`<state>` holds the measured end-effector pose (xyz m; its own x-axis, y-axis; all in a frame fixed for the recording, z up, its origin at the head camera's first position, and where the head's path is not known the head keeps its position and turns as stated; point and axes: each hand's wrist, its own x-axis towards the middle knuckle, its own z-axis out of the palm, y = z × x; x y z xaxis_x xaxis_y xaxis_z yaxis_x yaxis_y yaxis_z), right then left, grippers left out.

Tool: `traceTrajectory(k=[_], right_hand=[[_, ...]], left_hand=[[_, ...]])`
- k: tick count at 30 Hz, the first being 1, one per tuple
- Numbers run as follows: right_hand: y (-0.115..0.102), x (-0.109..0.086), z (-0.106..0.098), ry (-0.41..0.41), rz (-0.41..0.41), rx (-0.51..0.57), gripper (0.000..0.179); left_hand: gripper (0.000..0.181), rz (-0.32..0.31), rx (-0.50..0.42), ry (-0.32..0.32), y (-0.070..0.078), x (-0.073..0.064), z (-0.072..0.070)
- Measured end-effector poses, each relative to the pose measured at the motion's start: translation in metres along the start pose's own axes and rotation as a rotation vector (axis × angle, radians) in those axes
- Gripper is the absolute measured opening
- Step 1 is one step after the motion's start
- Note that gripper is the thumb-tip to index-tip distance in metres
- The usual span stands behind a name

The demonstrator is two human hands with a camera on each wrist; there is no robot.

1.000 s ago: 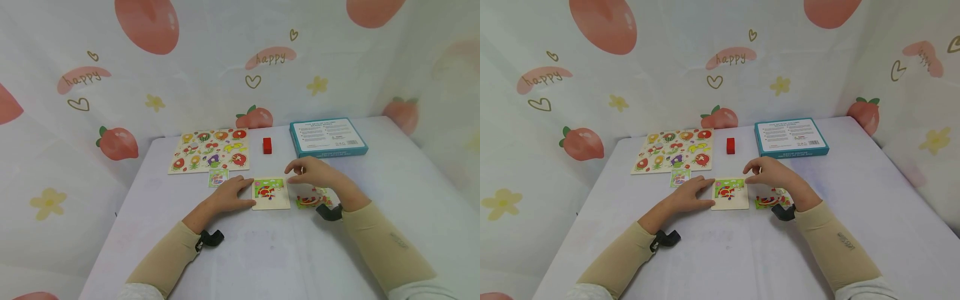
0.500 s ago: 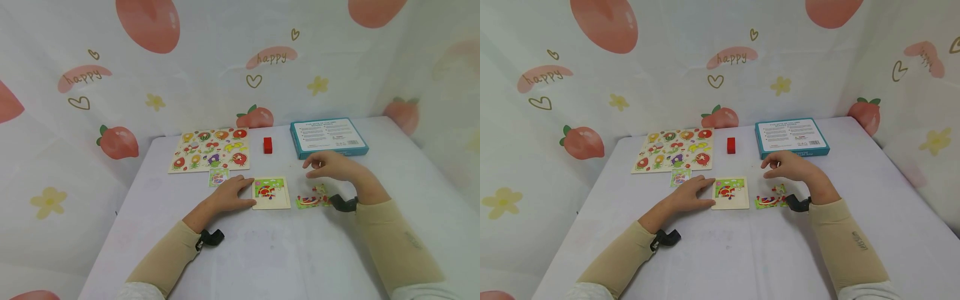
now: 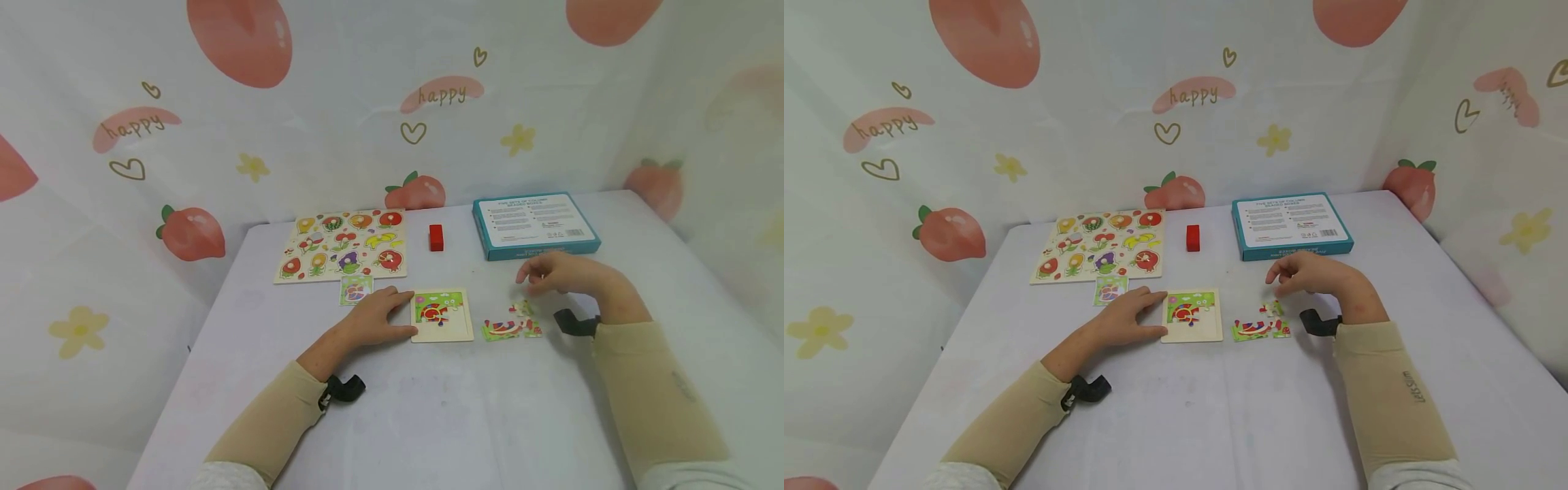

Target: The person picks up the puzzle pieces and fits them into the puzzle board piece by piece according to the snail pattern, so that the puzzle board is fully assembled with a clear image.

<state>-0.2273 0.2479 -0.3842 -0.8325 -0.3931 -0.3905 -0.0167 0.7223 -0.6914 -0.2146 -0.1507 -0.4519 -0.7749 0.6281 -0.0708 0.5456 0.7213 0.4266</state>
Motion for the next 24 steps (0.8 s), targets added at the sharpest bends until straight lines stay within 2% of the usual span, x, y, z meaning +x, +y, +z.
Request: traceTrajectory(k=[10,13,18,24], right_hand=[[0.017,0.005,0.001,-0.059,0.075,0.044,0.028],[0.017,0.008,0.005,-0.082,0.102,-0.011,0.026],[0.012,0.011,0.013,-0.130,0.084,-0.120,0.029],[0.007,0.012,0.018,-0.104,0.103,-0.170,0.027]], left_hand=[[0.076,0.009,0.002,0.004,-0.001,0.000,0.001],[0.076,0.007,0.003,0.004,-0.002,0.000,0.000],[0.077,0.006,0.001,0.002,-0.001,-0.001,0.000],[0.076,0.006,0.003,-0.001,-0.001,0.000,0.000]])
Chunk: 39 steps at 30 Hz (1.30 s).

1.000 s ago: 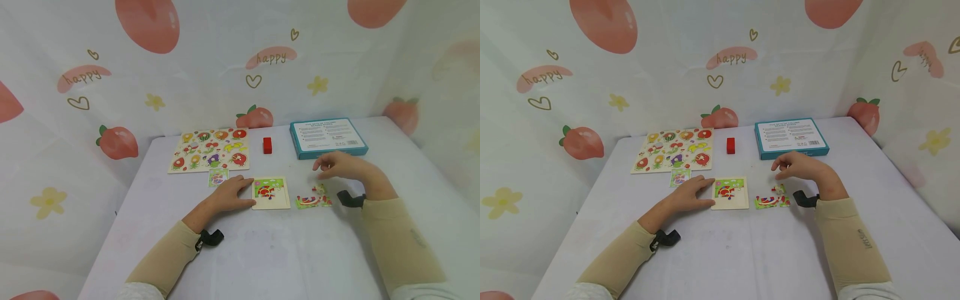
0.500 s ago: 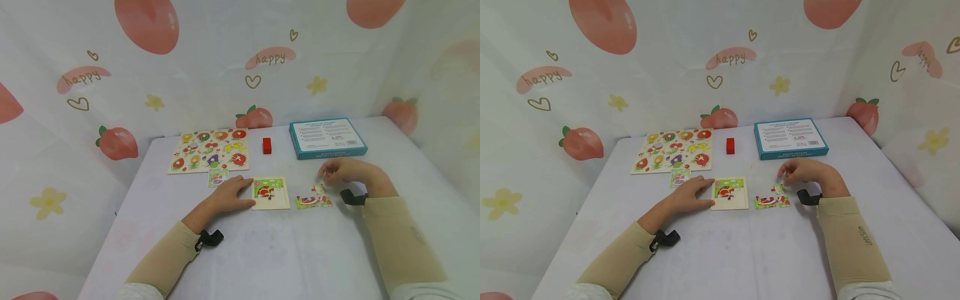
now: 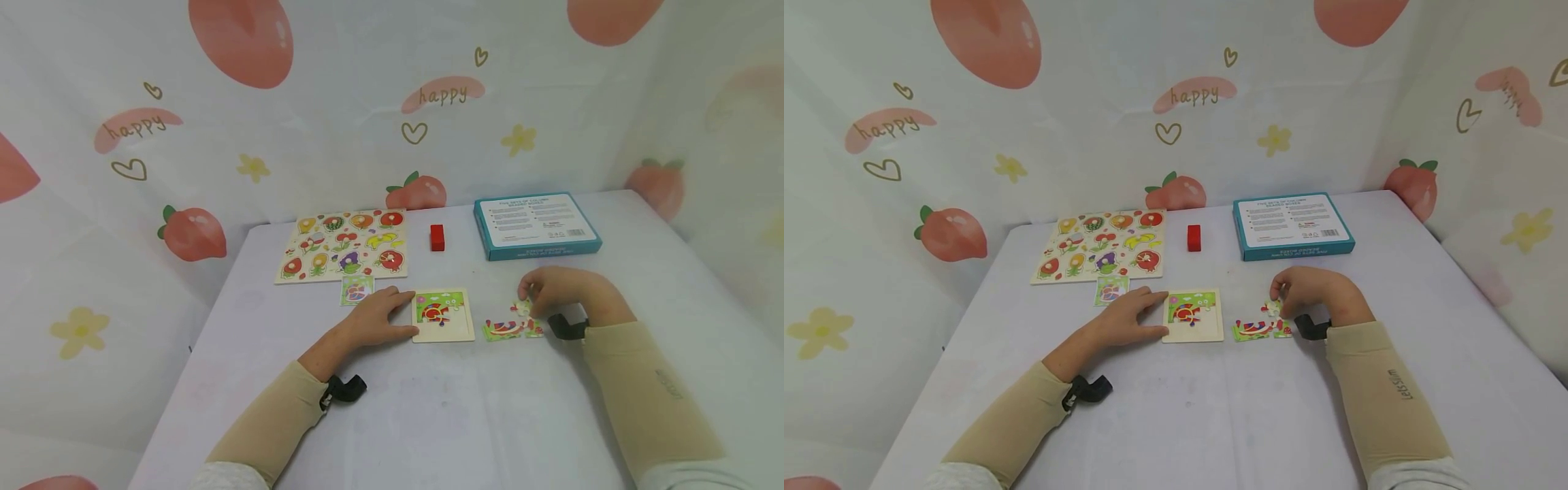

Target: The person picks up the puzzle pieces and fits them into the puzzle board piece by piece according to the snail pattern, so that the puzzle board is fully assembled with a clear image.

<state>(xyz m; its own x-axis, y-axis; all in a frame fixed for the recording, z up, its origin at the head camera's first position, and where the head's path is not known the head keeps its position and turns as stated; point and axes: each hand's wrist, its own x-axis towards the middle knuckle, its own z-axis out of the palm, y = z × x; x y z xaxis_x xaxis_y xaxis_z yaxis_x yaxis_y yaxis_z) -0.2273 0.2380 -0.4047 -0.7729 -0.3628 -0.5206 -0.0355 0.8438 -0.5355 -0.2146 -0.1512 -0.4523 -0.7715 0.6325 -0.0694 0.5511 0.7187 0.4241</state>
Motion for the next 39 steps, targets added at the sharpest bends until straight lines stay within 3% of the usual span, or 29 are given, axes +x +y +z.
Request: traceTrajectory(k=[10,24,39], right_hand=[[0.003,0.001,0.000,0.118,0.048,0.002,0.030],[0.003,-0.001,-0.011,0.363,-0.008,0.003,0.037],[-0.035,-0.028,-0.022,0.507,-0.061,0.093,0.040]], left_hand=[[0.076,-0.010,0.001,-0.010,0.001,0.000,0.000],[0.076,-0.019,-0.015,-0.004,0.001,-0.002,0.001],[0.076,-0.010,-0.006,0.001,0.003,-0.002,-0.001]])
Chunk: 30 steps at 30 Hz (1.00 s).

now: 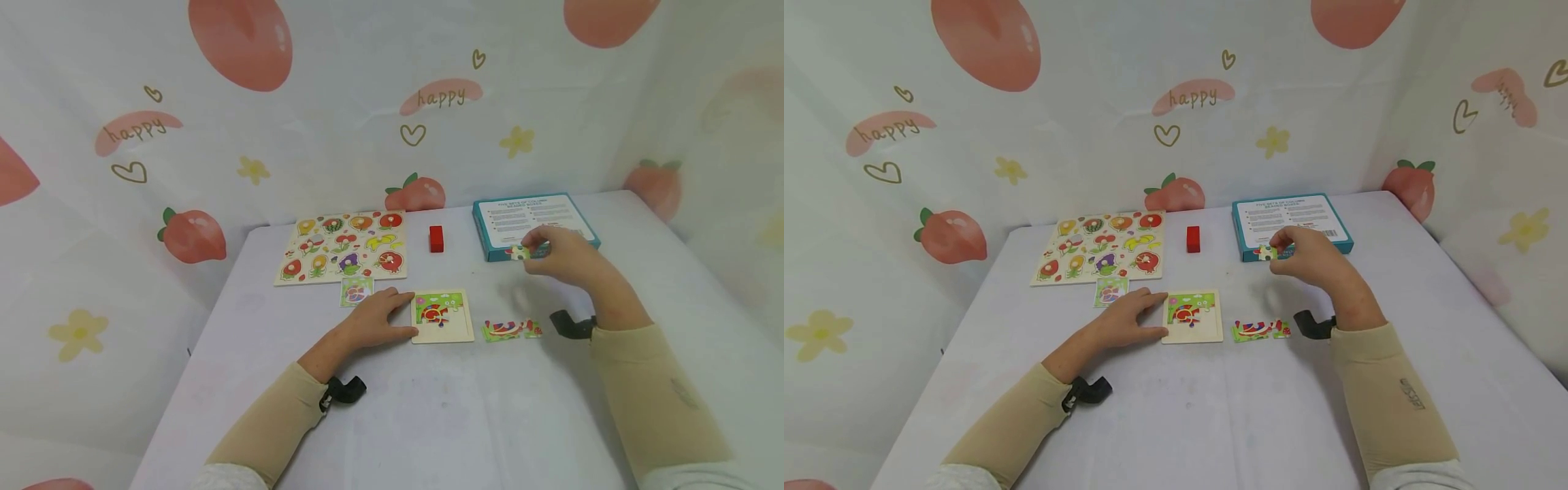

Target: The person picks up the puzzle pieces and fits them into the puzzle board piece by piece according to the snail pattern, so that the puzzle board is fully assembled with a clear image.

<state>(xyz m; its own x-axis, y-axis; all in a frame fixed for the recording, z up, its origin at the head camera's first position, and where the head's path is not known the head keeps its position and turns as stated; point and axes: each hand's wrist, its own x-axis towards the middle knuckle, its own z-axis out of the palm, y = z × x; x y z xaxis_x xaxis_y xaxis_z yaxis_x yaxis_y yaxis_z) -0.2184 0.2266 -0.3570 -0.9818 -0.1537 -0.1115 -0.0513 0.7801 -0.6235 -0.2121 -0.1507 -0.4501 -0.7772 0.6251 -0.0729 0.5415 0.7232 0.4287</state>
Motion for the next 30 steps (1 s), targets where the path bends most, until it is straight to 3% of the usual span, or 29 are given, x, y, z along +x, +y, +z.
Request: traceTrajectory(k=[11,20,30], right_hand=[[-0.032,-0.019,0.001,0.077,-0.073,-0.023,0.039],[-0.048,-0.029,0.007,0.063,-0.174,0.000,0.035],[-0.056,-0.026,0.025,0.017,-0.247,0.005,0.033]], left_hand=[[0.076,0.014,0.013,-0.002,-0.002,0.002,0.002],[0.077,0.009,0.016,-0.007,-0.001,0.002,0.000],[0.076,0.003,0.006,-0.005,-0.002,0.002,0.000]])
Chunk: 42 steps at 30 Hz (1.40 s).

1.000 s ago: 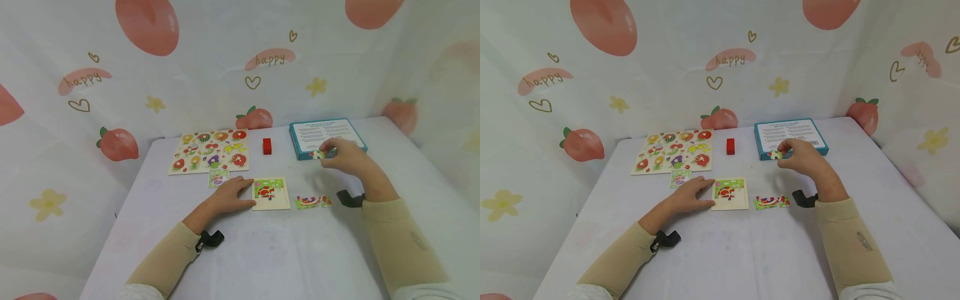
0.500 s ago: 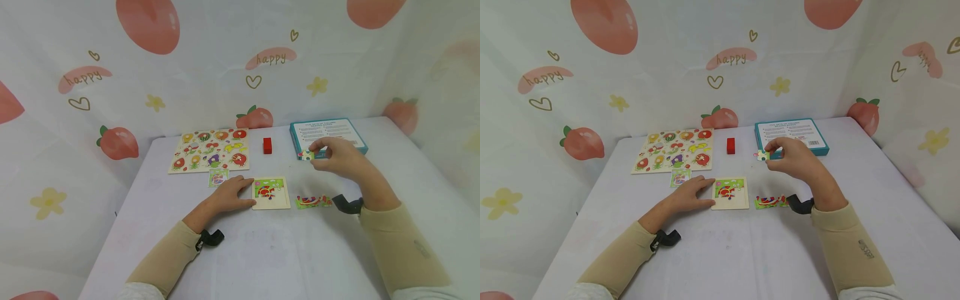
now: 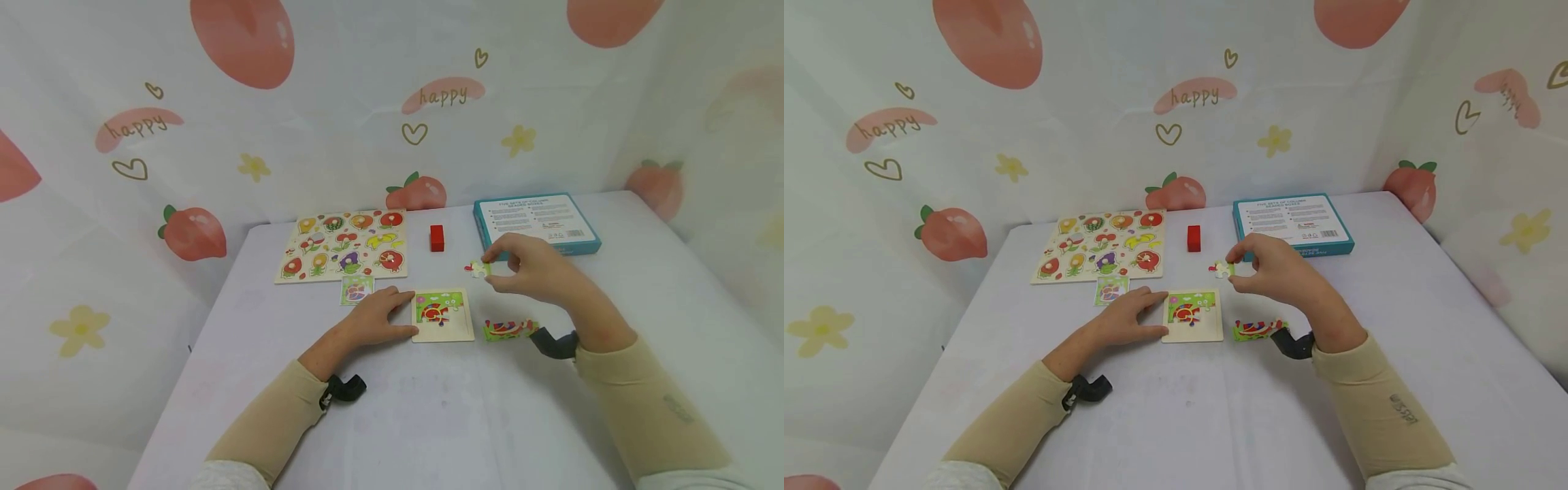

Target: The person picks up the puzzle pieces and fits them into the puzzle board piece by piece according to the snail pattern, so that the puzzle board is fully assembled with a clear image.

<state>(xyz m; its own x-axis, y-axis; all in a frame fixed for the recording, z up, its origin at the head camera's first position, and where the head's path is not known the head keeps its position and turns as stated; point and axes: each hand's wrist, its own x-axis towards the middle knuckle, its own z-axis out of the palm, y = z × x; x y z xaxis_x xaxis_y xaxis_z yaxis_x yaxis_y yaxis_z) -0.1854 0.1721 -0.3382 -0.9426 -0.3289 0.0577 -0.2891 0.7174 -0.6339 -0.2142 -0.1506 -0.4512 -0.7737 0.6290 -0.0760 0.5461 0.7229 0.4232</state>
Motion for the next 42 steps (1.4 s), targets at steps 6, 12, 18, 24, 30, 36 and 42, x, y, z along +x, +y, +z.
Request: traceTrajectory(k=[6,12,18,24,30,36,42], right_hand=[[-0.002,0.004,0.013,-0.056,-0.014,0.002,0.033],[0.002,0.009,0.025,-0.122,-0.030,-0.012,0.032],[0.005,0.014,0.036,-0.182,-0.020,-0.042,0.026],[0.012,0.021,0.046,-0.243,-0.023,-0.090,0.021],[0.016,0.025,0.054,-0.300,-0.014,-0.130,0.018],[0.021,0.030,0.063,-0.338,-0.005,-0.171,0.013],[0.025,0.030,0.070,-0.340,0.002,-0.181,0.009]], left_hand=[[0.075,-0.011,-0.002,-0.005,0.001,0.000,0.000],[0.075,-0.015,-0.007,-0.006,0.002,0.000,-0.001],[0.075,-0.014,0.002,-0.004,0.003,0.000,-0.001],[0.076,-0.020,-0.004,-0.006,0.003,-0.001,-0.001],[0.076,-0.012,-0.006,-0.005,0.004,-0.002,-0.002],[0.076,-0.008,-0.004,-0.001,0.002,-0.002,-0.001],[0.076,-0.002,-0.001,0.000,0.000,0.000,0.000]])
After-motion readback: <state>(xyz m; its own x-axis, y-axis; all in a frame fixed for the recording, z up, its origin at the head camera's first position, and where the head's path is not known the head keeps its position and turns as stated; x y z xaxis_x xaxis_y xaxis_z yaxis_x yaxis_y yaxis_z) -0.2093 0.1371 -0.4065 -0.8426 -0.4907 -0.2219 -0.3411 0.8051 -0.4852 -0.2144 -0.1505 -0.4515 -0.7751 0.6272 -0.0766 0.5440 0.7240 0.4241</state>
